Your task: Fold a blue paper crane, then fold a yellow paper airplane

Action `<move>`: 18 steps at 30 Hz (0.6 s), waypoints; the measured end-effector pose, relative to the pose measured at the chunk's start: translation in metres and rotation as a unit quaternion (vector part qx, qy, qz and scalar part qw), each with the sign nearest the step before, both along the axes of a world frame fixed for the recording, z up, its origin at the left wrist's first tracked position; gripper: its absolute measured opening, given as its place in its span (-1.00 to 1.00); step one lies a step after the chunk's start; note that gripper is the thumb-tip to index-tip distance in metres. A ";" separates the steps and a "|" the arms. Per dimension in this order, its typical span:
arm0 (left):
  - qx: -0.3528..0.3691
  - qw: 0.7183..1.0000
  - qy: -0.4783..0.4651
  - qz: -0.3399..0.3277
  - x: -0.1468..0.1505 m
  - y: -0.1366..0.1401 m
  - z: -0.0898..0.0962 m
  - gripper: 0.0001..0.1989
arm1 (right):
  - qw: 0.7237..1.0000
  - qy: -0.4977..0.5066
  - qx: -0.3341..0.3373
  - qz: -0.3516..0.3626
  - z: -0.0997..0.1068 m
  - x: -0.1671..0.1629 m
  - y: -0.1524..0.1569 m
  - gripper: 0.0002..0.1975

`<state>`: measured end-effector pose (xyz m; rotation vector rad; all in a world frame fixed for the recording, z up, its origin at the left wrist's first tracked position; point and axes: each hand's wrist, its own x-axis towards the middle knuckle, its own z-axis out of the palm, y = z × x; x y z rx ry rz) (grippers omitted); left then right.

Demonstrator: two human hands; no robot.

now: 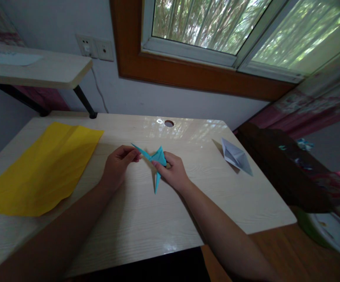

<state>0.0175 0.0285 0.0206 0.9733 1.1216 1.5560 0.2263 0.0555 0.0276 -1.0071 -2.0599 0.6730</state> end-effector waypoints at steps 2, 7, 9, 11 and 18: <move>0.006 1.000 0.003 0.003 0.001 -0.002 0.001 -0.77 | 0.997 -0.015 0.070 -0.001 0.000 -0.001 -0.002 -0.68; 0.009 1.000 -0.006 0.007 0.004 -0.004 0.004 -0.76 | 0.986 -0.041 0.164 0.003 0.000 -0.002 -0.005 -0.75; 0.002 1.000 -0.019 0.011 0.005 -0.005 0.006 -0.75 | 0.982 -0.068 0.175 0.013 0.000 -0.002 -0.006 -0.78; -0.012 0.999 -0.042 0.020 0.007 -0.004 0.007 -0.73 | 0.978 -0.098 0.185 0.015 0.000 -0.001 -0.007 -0.78; -0.035 0.995 -0.091 0.032 0.007 -0.002 0.011 -0.66 | 0.948 -0.181 0.260 0.024 0.006 -0.002 -0.012 -0.69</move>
